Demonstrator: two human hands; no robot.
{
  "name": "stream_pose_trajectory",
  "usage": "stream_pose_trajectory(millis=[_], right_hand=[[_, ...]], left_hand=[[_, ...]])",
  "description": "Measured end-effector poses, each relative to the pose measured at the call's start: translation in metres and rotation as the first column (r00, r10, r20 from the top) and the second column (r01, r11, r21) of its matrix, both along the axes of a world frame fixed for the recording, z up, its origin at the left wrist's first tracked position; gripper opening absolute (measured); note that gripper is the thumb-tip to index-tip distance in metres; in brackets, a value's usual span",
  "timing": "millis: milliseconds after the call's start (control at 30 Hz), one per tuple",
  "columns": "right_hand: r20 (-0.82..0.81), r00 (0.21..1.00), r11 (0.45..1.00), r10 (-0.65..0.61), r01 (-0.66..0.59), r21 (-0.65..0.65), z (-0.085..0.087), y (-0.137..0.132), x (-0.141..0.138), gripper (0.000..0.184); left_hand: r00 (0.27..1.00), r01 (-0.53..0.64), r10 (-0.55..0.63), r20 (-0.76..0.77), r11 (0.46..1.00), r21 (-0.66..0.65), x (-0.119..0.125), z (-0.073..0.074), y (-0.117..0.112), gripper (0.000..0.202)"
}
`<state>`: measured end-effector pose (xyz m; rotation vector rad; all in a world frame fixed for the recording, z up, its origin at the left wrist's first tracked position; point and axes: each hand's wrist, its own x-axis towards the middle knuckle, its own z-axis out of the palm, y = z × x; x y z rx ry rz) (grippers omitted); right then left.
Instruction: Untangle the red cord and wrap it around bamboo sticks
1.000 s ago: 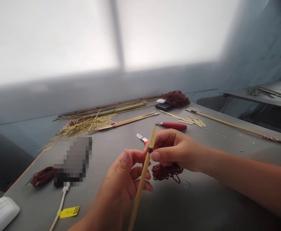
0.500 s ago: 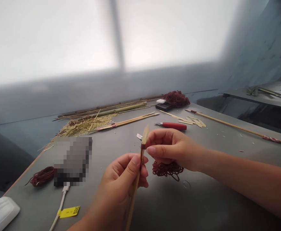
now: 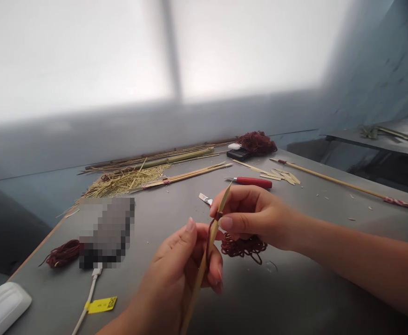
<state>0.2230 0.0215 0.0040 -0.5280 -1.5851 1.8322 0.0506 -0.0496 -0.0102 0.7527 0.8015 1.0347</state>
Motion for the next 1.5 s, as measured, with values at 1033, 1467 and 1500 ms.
stream_pose_trajectory(millis=[1033,1467,1500], right_hand=[[0.040,0.997,0.994,-0.070,0.066,0.085,0.0047,-0.0008,-0.0004,0.038],[0.085,0.996,0.996,-0.029,0.022,0.085,0.0046,-0.0034,-0.0007,0.036],[0.107,0.993,0.995,-0.041,0.031,0.095,0.0035,-0.0027,-0.0008,0.037]], left_hand=[[0.995,0.088,-0.086,-0.044,0.996,0.033,-0.0013,-0.0062,-0.0075,0.036],[0.994,0.099,-0.100,-0.035,0.995,-0.027,0.0007,-0.0002,-0.0084,0.040],[0.997,0.056,-0.057,-0.051,0.998,-0.014,0.0015,-0.0005,-0.0085,0.036]])
